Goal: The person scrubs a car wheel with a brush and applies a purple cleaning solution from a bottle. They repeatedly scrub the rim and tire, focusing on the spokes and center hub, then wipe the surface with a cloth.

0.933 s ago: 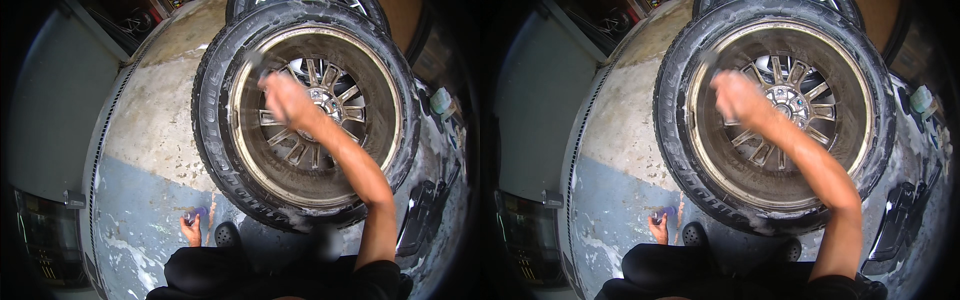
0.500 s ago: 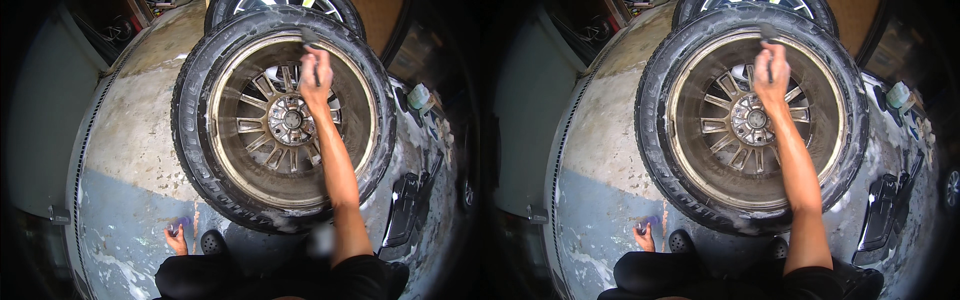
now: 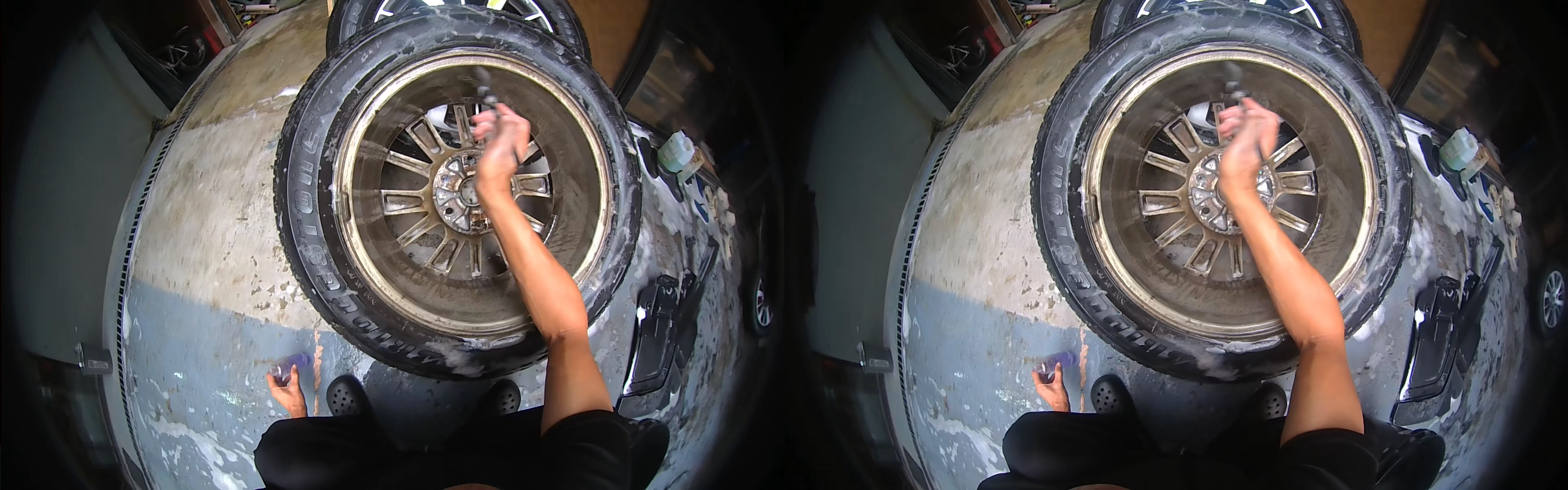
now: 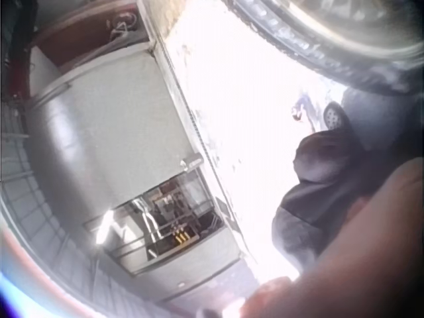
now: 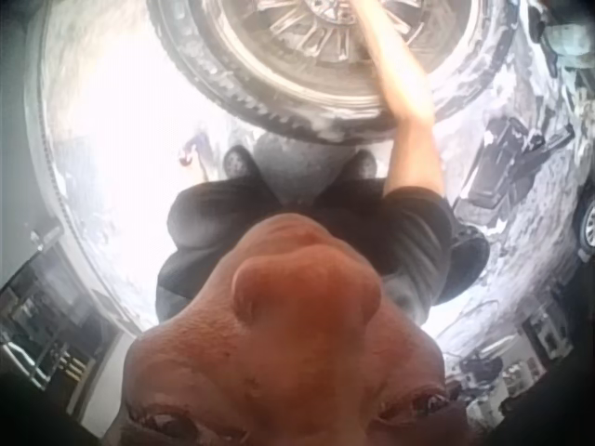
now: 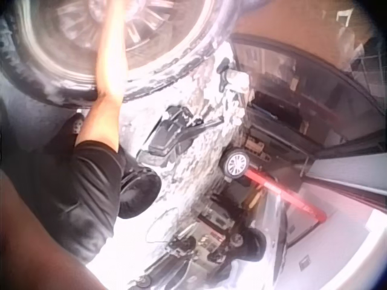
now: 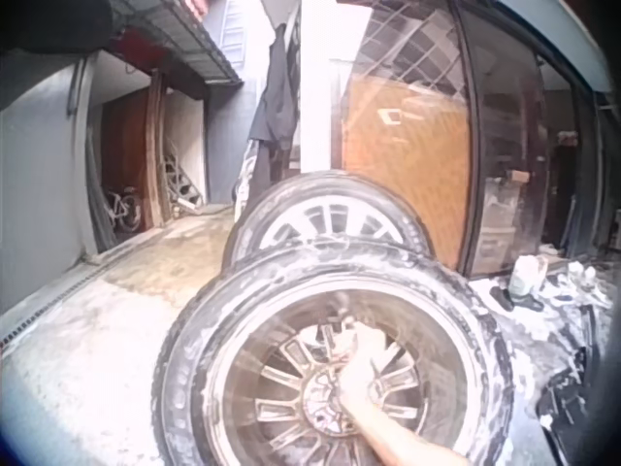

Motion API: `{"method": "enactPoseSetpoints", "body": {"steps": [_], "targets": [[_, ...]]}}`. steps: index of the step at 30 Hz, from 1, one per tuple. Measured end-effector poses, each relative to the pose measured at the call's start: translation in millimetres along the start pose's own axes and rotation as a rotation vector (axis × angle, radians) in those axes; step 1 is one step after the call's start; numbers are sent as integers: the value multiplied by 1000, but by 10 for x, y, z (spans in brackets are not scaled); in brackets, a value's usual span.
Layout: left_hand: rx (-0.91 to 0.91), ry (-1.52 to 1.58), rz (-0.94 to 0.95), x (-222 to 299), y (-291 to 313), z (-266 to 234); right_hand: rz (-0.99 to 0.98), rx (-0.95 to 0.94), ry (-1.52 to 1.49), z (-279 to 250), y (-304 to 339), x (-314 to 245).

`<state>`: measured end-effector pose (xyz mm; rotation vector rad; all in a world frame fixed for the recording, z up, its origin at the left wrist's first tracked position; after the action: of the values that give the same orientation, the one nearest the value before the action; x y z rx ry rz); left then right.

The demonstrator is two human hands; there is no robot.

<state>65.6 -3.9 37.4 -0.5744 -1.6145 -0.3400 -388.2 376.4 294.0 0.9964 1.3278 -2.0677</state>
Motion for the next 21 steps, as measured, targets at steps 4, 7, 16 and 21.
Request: {"method": "enactPoseSetpoints", "body": {"steps": [4, 7, 16, 21], "targets": [[10, 3, -22, -52, 4, -98, 315, 258, -343, 76, -106, 222], [1, -5, 2, -38, 5, -67, 568, -205, -447, 500, 208, 390], [-22, -6, 19, 51, 38, 34, 775, 619, -708, 8, -432, 888], [1, -13, 17, 21, 67, -108, 1022, -133, -750, 470, 5, 1011]]}}
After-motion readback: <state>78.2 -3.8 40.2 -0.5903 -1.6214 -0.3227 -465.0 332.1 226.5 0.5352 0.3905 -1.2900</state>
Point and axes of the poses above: each hand's wrist, its own y-axis away from the middle knuckle, its own z-axis out of the palm, x = y × z, the point moved 3 cm from there along -y, towards the middle knuckle, and after that the axes turned 13 degrees about y, right-handed, at the moved point
